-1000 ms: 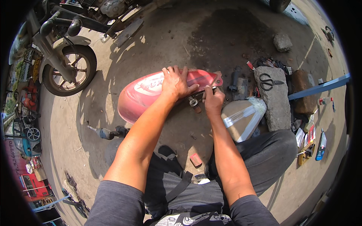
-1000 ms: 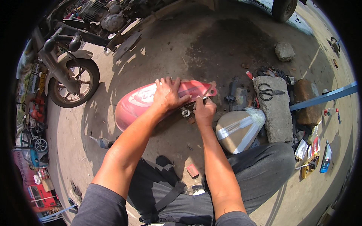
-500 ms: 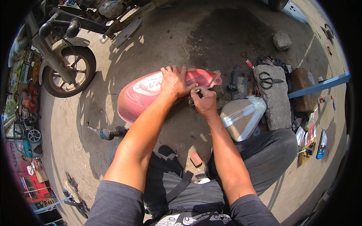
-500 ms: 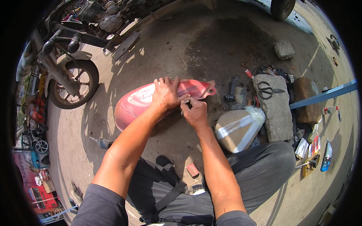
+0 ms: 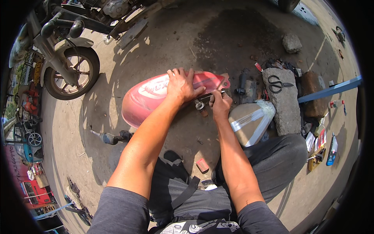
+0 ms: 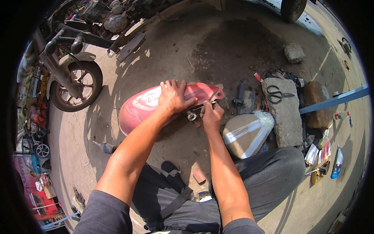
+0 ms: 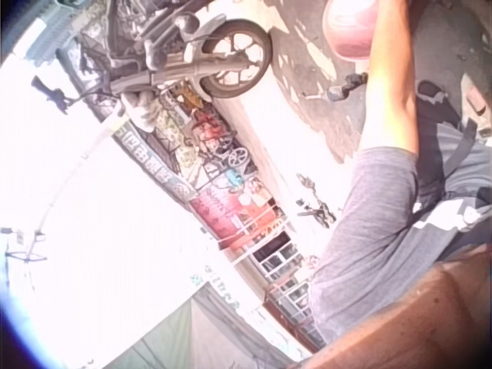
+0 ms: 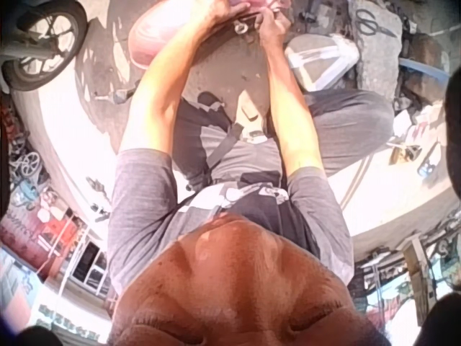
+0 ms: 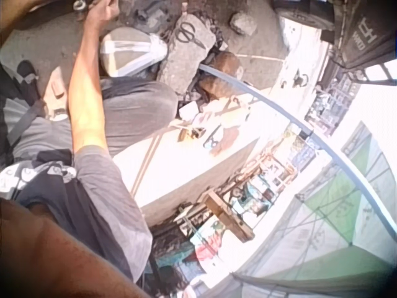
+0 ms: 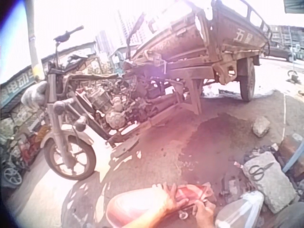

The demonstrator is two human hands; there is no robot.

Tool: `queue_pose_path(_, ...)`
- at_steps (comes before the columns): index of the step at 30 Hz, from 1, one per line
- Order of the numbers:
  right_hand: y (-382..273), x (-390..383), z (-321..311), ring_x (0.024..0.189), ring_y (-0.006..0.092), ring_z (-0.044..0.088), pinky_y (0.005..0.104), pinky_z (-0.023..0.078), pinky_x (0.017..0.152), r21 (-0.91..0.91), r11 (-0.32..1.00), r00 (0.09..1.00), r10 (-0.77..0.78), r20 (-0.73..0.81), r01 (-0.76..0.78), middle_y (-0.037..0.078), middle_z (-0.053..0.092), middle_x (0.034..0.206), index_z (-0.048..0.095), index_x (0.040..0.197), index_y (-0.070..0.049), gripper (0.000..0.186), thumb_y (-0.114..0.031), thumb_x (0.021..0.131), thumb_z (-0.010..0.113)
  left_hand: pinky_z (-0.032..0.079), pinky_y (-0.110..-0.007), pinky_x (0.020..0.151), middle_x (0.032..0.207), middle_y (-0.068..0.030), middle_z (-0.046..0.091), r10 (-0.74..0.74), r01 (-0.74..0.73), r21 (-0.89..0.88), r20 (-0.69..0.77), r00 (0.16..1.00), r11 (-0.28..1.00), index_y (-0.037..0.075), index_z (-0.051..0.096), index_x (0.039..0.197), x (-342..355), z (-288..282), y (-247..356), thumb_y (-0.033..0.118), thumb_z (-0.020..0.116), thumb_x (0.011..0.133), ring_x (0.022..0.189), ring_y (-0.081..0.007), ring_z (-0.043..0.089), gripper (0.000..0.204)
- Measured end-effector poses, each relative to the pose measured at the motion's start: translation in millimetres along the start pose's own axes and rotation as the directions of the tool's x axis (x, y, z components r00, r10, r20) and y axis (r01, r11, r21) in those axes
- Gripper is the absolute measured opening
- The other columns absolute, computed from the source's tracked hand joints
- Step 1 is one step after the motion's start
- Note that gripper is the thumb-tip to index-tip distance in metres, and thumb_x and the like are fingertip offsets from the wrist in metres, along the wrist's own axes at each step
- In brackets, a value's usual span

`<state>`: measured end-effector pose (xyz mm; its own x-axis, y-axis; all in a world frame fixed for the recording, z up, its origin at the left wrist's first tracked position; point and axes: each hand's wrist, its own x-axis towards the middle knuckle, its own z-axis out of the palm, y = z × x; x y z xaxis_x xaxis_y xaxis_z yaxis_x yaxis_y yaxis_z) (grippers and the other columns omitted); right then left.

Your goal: The person sits on the ground and uses a wrench to tighten a bolt on a red scooter fender. The person holds the fender steady with one hand while turning the wrench with the other.

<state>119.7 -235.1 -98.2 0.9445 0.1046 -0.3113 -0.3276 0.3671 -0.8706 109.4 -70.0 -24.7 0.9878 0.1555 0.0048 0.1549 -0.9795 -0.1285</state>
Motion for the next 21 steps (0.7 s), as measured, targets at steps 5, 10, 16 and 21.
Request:
queue_pose_path(5, 3, 6, -2, 0.049, 0.0092, 0.053, 0.0254, 0.038, 0.044, 0.142, 0.967, 0.974, 0.221, -0.057, -0.211, 0.001, 0.058, 0.063, 0.064, 0.079, -0.005, 0.021, -0.018, 0.095, 0.068, 0.036, -0.05, 0.101, 0.124, -0.0244, 0.06, -0.003, 0.003, -0.006, 0.002, 1.0, 1.0, 0.008, 0.058, 0.139, 0, -1, 0, 0.076, 0.059, 0.085, 0.115, -0.0381, 0.054, 0.087)
queue_pose_path(10, 2, -3, 3, 0.053, 0.0108, 0.058, 0.0273, 0.044, 0.05, -0.09, 0.995, 0.989, -0.038, 0.144, 0.052, 0.003, 0.061, 0.063, 0.069, 0.082, -0.001, 0.021, -0.018, 0.094, 0.069, 0.036, -0.051, 0.102, 0.124, -0.0243, 0.06, 0.006, -0.006, -0.004, -0.016, 1.0, 1.0, 0.008, 0.058, 0.14, 0, 2, 0, 0.076, 0.059, 0.085, 0.115, -0.0382, 0.054, 0.087)
queue_pose_path(16, -21, -17, 22, 0.058, 0.0121, 0.063, 0.0319, 0.049, 0.056, -0.349, 0.784, 0.852, -0.416, 0.319, 0.514, 0.008, 0.067, 0.063, 0.071, 0.084, 0.003, 0.02, -0.016, 0.091, 0.07, 0.033, -0.052, 0.101, 0.123, -0.0225, 0.061, 0.004, -0.004, 0.001, -0.028, 1.0, 1.0, 0.009, 0.057, 0.143, 1, 12, -4, 0.079, 0.057, 0.083, 0.114, -0.0368, 0.053, 0.093)
queue_pose_path(21, -11, 0, 5, 0.05, 0.0101, 0.056, 0.0266, 0.043, 0.049, -0.156, 0.981, 0.992, -0.104, 0.069, 0.114, 0.002, 0.062, 0.062, 0.067, 0.077, 0.0, 0.023, -0.016, 0.093, 0.068, 0.036, -0.05, 0.103, 0.124, -0.0253, 0.06, -0.004, 0.004, -0.017, 0.014, 1.0, 1.0, 0.007, 0.057, 0.142, 1, -1, 0, 0.076, 0.059, 0.085, 0.116, -0.0389, 0.054, 0.089)
